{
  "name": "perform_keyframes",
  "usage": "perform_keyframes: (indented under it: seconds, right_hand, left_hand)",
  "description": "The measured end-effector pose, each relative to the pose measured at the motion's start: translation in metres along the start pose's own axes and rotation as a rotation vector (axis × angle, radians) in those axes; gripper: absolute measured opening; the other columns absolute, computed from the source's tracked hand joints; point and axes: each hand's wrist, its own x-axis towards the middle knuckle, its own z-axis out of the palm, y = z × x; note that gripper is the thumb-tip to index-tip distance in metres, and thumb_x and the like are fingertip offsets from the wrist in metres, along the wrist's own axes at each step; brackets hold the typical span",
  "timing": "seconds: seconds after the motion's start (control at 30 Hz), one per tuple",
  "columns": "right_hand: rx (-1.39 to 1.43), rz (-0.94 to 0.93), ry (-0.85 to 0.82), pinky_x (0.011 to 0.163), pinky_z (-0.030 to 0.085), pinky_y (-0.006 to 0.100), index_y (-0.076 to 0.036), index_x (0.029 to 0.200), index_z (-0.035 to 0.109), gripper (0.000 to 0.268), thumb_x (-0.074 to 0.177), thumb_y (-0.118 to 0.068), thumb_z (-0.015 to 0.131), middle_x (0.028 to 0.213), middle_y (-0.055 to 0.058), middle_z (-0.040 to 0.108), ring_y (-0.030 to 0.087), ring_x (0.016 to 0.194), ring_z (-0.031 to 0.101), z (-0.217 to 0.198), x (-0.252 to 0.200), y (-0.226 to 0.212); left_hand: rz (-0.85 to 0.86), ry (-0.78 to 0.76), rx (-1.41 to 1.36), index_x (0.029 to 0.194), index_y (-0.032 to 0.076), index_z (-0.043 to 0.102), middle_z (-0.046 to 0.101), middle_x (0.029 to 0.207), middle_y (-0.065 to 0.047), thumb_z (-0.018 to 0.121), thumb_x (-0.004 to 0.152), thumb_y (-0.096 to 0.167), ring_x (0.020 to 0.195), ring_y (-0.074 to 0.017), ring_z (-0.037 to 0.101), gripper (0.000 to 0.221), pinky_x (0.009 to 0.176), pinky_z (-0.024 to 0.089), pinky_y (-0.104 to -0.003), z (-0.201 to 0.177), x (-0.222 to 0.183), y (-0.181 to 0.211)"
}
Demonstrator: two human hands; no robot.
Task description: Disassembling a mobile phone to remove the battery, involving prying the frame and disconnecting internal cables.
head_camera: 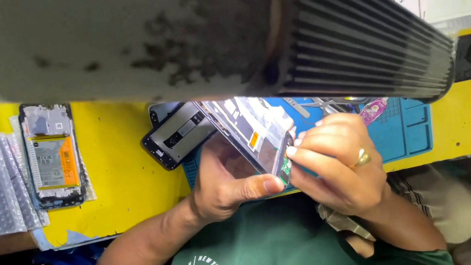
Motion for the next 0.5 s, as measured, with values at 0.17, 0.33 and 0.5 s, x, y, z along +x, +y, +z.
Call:
perform_keyframes:
  seconds: [0.17, 0.33, 0.5]
  right_hand:
    - [-0.125, -0.162, -0.011, 0.075, 0.054, 0.044, 0.009, 0.102, 0.067, 0.016, 0.097, -0.006, 0.065, 0.099, 0.016, 0.064, 0.029, 0.083, 0.071, 0.005, 0.001, -0.006]
    - [0.02, 0.04, -0.094, 0.087, 0.052, 0.041, -0.004, 0.104, 0.07, 0.036, 0.081, -0.028, 0.083, 0.106, 0.011, 0.07, 0.027, 0.094, 0.071, -0.008, -0.016, 0.0]
    - [0.405, 0.565, 0.133, 0.089, 0.059, 0.036, 0.003, 0.11, 0.061, 0.026, 0.101, -0.02, 0.059, 0.102, 0.02, 0.065, 0.028, 0.096, 0.068, 0.009, -0.021, 0.016]
  left_hand:
    - [0.006, -0.06, 0.069, 0.132, -0.006, 0.06, 0.068, 0.129, -0.015, 0.086, 0.083, 0.02, 0.121, -0.0252, 0.066, 0.061, 0.115, 0.052, -0.038, -0.005, -0.003, 0.004]
    - [-0.123, -0.195, -0.107, 0.146, -0.009, 0.047, 0.059, 0.143, -0.021, 0.085, 0.082, 0.013, 0.133, -0.0325, 0.06, 0.078, 0.123, 0.046, -0.047, -0.026, -0.011, 0.0]
    - [-0.249, -0.426, -0.312, 0.147, -0.011, 0.046, 0.055, 0.148, -0.02, 0.085, 0.083, 0.011, 0.138, -0.0345, 0.055, 0.078, 0.125, 0.045, -0.059, -0.027, -0.013, -0.007]
